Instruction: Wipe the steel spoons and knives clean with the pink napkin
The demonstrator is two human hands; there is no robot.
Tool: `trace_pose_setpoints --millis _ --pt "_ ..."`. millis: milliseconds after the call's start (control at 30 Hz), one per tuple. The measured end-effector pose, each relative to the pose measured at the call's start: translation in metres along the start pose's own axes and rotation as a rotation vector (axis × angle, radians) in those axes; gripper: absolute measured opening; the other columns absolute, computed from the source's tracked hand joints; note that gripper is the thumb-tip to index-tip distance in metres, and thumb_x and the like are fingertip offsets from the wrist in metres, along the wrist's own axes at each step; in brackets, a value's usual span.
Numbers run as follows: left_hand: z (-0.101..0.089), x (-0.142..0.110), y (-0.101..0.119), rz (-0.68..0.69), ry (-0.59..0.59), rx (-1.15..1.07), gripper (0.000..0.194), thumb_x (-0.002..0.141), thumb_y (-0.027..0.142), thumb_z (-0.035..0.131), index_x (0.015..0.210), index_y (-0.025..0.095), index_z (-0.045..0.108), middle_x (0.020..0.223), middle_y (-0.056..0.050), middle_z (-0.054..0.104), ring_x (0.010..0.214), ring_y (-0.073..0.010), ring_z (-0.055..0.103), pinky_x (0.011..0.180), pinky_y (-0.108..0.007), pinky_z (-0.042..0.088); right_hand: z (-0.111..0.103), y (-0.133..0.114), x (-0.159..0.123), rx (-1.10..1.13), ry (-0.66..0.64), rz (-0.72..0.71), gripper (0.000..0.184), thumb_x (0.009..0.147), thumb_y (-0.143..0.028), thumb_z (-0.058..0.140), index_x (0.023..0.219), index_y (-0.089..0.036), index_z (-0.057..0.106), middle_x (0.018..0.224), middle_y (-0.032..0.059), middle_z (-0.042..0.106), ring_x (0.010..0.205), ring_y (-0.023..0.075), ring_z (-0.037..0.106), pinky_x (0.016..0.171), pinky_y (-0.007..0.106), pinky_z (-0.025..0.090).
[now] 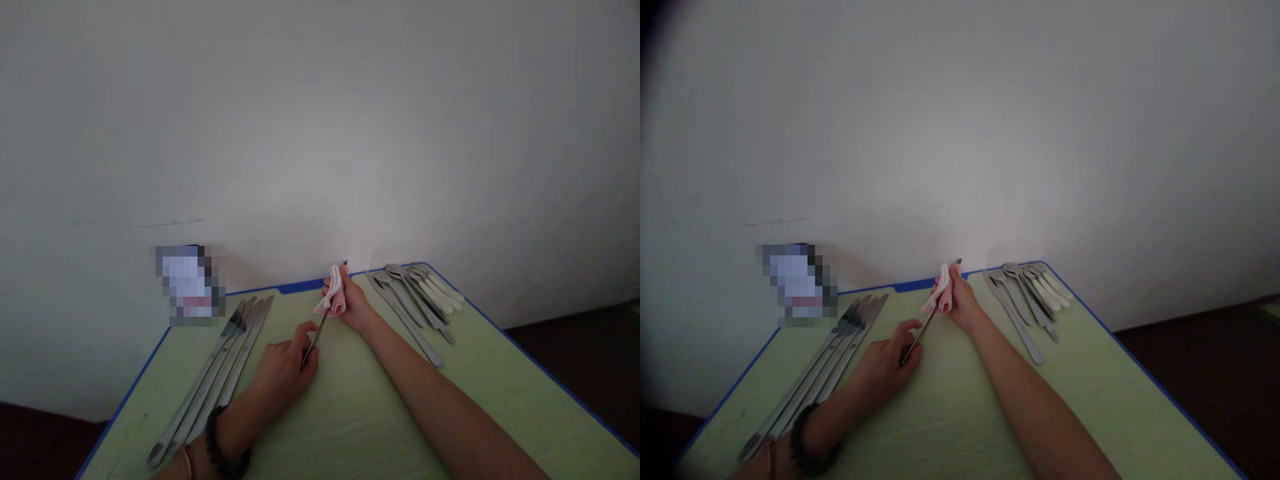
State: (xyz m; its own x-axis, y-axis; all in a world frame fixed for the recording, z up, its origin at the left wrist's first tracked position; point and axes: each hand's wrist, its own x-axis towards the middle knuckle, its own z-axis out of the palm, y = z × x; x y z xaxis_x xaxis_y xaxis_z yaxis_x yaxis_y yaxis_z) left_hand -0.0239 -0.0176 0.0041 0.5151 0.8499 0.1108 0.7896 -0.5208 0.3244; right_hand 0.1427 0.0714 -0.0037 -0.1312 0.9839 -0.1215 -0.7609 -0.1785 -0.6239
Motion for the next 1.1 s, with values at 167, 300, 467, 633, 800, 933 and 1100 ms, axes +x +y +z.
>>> trace_pose_setpoints --millis 167,300,467,633,800,933,1100 --pt "-0.005 0.0 0.004 -0.054 -0.037 0.07 0.015 0.09 0.025 0.043 0.099 0.02 0.054 0.071 0.0 0.068 0.064 -0.0173 0.066 0.058 -0.024 0.041 0.005 -0.01 -0.004 0.142 0.003 0.076 0.037 0.086 -0.047 0.049 0.06 -0.021 0.048 0.046 -0.0057 0.044 0.04 0.0089 0.04 0.049 0.023 0.043" --pt "-0.007 0.0 0.006 -0.049 -0.07 0.184 0.021 0.091 0.028 0.04 0.081 0.02 0.056 0.072 -0.003 0.07 0.065 -0.0187 0.067 0.058 -0.025 0.041 0.005 -0.011 -0.005 0.105 -0.013 0.085 0.034 0.084 -0.043 0.05 0.058 -0.021 0.048 0.045 -0.0056 0.045 0.041 0.0098 0.042 0.049 0.024 0.043" --pt "-0.008 -0.001 0.008 -0.008 -0.105 0.231 0.023 0.09 0.024 0.039 0.079 0.019 0.058 0.073 -0.006 0.07 0.066 -0.02 0.067 0.061 -0.027 0.043 0.003 -0.005 -0.005 0.001 -0.06 0.128 0.031 0.084 -0.04 0.05 0.061 -0.019 0.052 0.048 -0.0033 0.052 0.043 0.0108 0.048 0.049 0.024 0.045" --pt "-0.01 -0.002 0.009 0.002 -0.104 0.221 0.023 0.091 0.023 0.037 0.082 0.019 0.057 0.075 -0.006 0.07 0.067 -0.0231 0.067 0.061 -0.031 0.045 0.003 -0.004 -0.004 -0.034 0.005 0.133 0.029 0.085 -0.039 0.049 0.069 -0.017 0.059 0.057 0.0006 0.061 0.049 0.0144 0.057 0.048 0.026 0.046" --pt "-0.007 -0.002 0.005 0.001 -0.113 0.239 0.025 0.094 0.022 0.033 0.09 0.017 0.057 0.075 -0.007 0.071 0.067 -0.0223 0.069 0.06 -0.029 0.047 -0.001 -0.012 0.0 0.185 0.222 -0.008 0.033 0.089 -0.041 0.04 0.079 -0.019 0.062 0.067 0.0021 0.068 0.059 0.0169 0.063 0.061 0.032 0.053" --pt "-0.003 -0.002 0.001 0.005 -0.121 0.272 0.03 0.096 0.023 0.03 0.11 0.014 0.056 0.077 -0.007 0.073 0.066 -0.0214 0.069 0.06 -0.029 0.049 -0.007 -0.018 -0.001 0.295 0.205 -0.095 0.043 0.089 -0.052 0.035 0.088 -0.02 0.063 0.08 0.0045 0.073 0.074 0.0199 0.067 0.073 0.036 0.054" --pt "0.001 -0.001 -0.001 0.021 -0.156 0.328 0.053 0.093 0.015 0.035 0.145 0.01 0.024 0.081 -0.008 0.074 0.066 -0.0209 0.07 0.06 -0.029 0.051 -0.006 -0.018 -0.006 0.244 -0.029 -0.039 0.045 0.086 -0.052 0.042 0.099 -0.015 0.064 0.089 0.0089 0.073 0.085 0.0237 0.067 0.08 0.04 0.053"
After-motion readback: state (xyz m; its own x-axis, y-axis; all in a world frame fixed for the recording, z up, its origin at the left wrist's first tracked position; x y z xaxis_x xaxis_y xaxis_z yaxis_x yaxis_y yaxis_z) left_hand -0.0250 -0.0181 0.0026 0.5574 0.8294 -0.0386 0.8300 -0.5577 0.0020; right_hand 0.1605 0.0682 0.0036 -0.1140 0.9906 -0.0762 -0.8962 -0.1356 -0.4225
